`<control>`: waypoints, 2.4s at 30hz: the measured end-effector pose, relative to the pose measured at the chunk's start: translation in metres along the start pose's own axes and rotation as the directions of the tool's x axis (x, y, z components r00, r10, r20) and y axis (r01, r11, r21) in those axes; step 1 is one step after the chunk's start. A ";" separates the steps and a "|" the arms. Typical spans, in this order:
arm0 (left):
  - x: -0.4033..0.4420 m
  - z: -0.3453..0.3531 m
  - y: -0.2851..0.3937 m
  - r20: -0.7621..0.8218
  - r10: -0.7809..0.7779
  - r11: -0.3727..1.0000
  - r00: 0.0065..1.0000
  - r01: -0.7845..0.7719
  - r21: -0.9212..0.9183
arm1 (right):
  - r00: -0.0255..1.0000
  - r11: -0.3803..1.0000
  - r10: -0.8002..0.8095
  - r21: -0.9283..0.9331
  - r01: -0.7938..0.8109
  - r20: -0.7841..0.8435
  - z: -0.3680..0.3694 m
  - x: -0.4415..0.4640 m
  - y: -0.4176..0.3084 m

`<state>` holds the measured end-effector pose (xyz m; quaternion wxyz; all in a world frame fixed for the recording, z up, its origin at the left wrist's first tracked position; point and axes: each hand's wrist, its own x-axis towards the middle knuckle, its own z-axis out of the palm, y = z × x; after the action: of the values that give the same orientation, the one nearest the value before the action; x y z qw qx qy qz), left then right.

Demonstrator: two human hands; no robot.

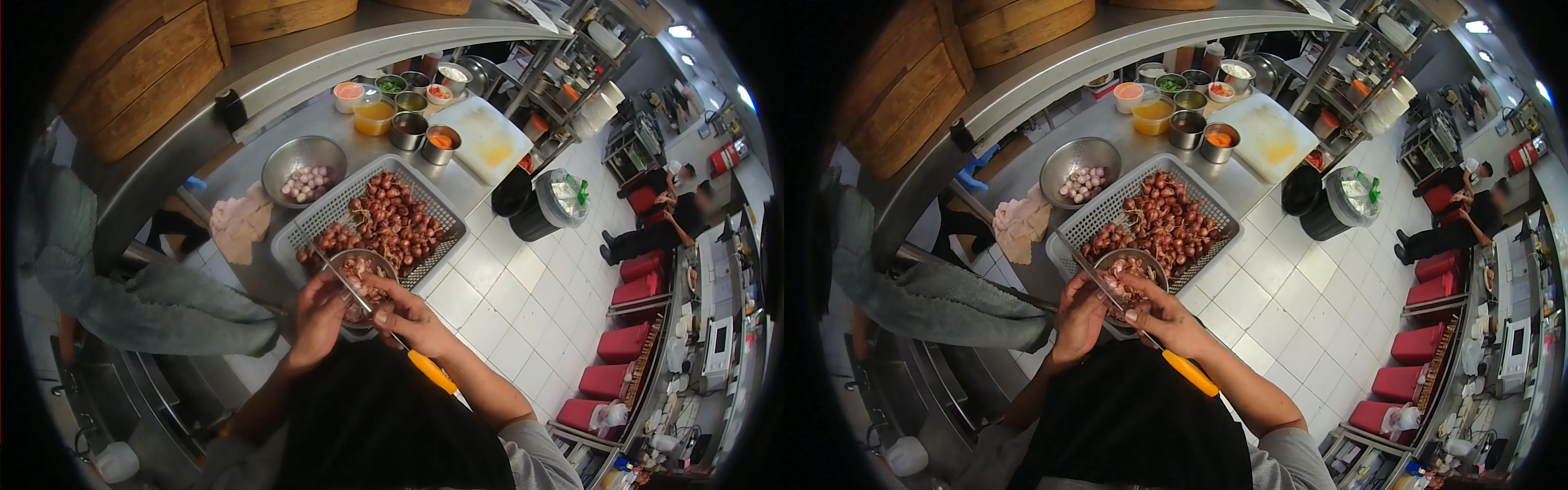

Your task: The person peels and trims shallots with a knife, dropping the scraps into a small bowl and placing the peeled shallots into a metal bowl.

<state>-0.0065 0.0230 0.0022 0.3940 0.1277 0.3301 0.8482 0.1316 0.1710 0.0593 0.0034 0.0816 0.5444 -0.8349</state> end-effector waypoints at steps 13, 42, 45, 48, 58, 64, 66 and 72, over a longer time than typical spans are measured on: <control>0.000 0.000 0.006 0.032 -0.092 0.996 0.995 0.092 -0.018 | 1.000 0.994 0.014 0.106 -0.013 -0.009 -0.006 0.003 0.003; 0.008 -0.023 0.016 -0.170 0.074 0.958 0.983 -0.023 0.285 | 0.983 0.998 0.045 -0.023 -0.050 -0.175 -0.027 0.009 0.012; 0.025 -0.034 0.027 -0.251 0.217 0.938 0.943 -0.131 0.320 | 0.975 0.994 0.105 0.004 -0.106 -0.198 -0.026 0.009 0.022; 0.048 -0.045 0.030 -0.260 0.364 0.876 0.894 -0.234 0.423 | 0.974 0.993 0.120 0.043 -0.114 -0.193 -0.027 0.007 0.027; 0.208 -0.088 0.037 -0.080 0.707 0.408 0.703 -0.313 0.857 | 0.951 0.993 0.091 0.095 -0.066 -0.296 -0.040 -0.014 0.032; 0.226 -0.089 0.018 0.119 0.637 0.085 0.762 -0.223 0.971 | 0.932 0.991 0.107 0.115 -0.071 -0.346 -0.046 -0.030 0.038; 0.199 -0.083 0.004 0.169 0.376 -0.066 0.911 -0.156 0.986 | 0.929 0.986 0.112 0.152 -0.061 -0.352 -0.048 -0.035 0.042; 0.171 -0.102 -0.038 0.143 0.133 -0.454 0.981 -0.068 0.889 | 0.935 0.980 0.135 0.181 -0.078 -0.328 -0.054 -0.037 0.045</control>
<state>-0.1451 0.1231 -0.1071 0.0097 0.4160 0.8862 0.2038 0.1795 0.1988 0.0025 -0.0517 0.2532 0.4605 -0.8492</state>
